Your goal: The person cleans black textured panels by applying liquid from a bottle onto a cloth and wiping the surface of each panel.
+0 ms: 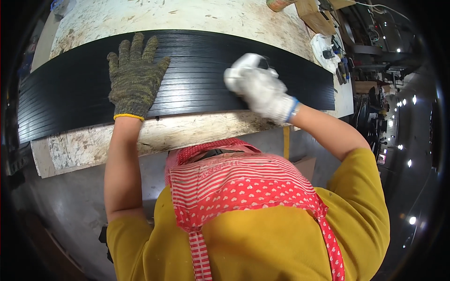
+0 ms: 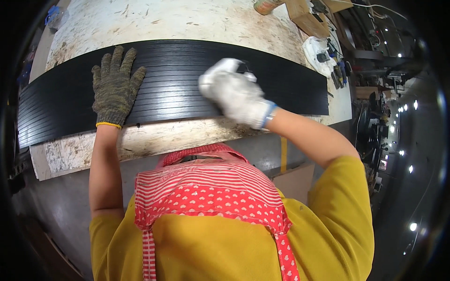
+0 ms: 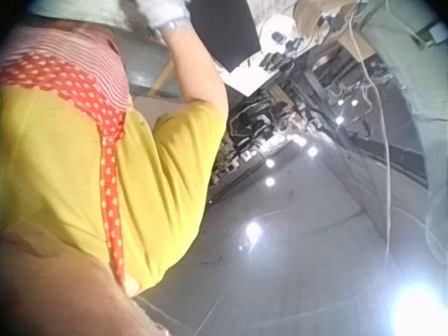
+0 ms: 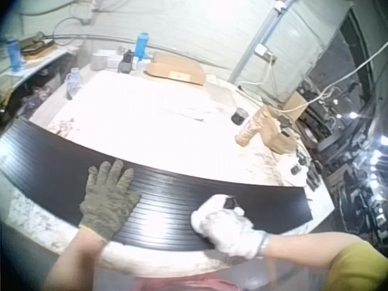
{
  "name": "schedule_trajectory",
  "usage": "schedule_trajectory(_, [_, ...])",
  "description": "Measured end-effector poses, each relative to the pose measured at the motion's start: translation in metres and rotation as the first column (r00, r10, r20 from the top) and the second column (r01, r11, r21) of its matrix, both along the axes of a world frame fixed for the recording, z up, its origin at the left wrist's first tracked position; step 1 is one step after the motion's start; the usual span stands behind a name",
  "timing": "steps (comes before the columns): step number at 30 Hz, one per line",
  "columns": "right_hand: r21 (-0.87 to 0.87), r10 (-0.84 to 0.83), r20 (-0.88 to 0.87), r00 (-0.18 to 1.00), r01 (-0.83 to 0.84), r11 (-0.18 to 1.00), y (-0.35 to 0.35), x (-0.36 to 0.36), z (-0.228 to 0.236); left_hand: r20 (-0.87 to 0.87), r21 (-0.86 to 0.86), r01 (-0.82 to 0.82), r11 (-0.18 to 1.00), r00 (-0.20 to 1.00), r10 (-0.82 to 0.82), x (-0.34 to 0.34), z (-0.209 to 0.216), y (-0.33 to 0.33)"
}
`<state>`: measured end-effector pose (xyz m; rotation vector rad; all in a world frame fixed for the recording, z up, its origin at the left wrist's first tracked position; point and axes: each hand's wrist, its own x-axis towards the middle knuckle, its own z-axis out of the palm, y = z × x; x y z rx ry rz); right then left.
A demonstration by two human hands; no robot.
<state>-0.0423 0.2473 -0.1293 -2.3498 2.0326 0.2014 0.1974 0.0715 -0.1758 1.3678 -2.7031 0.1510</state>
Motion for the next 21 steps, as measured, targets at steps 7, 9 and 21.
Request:
schedule_trajectory(7, [-0.262,0.198,0.141,0.970,-0.156,0.952,0.001,-0.007,-0.022,-0.083,0.003,0.039,0.999,0.996,-0.039,0.005,-0.001,-0.002])
schedule_trajectory(9, [-0.130,-0.136,0.178,0.974,0.161,0.978,0.022,-0.044,-0.003,-0.176,0.082,0.047,0.996,0.984,-0.031,0.007,-0.005,-0.015])
schedule_trajectory(21, [0.226,-0.118,0.185,0.976,0.074,0.971,-0.046,0.064,-0.006,0.122,0.167,0.089,0.982,0.986,-0.110,-0.021,0.011,-0.082])
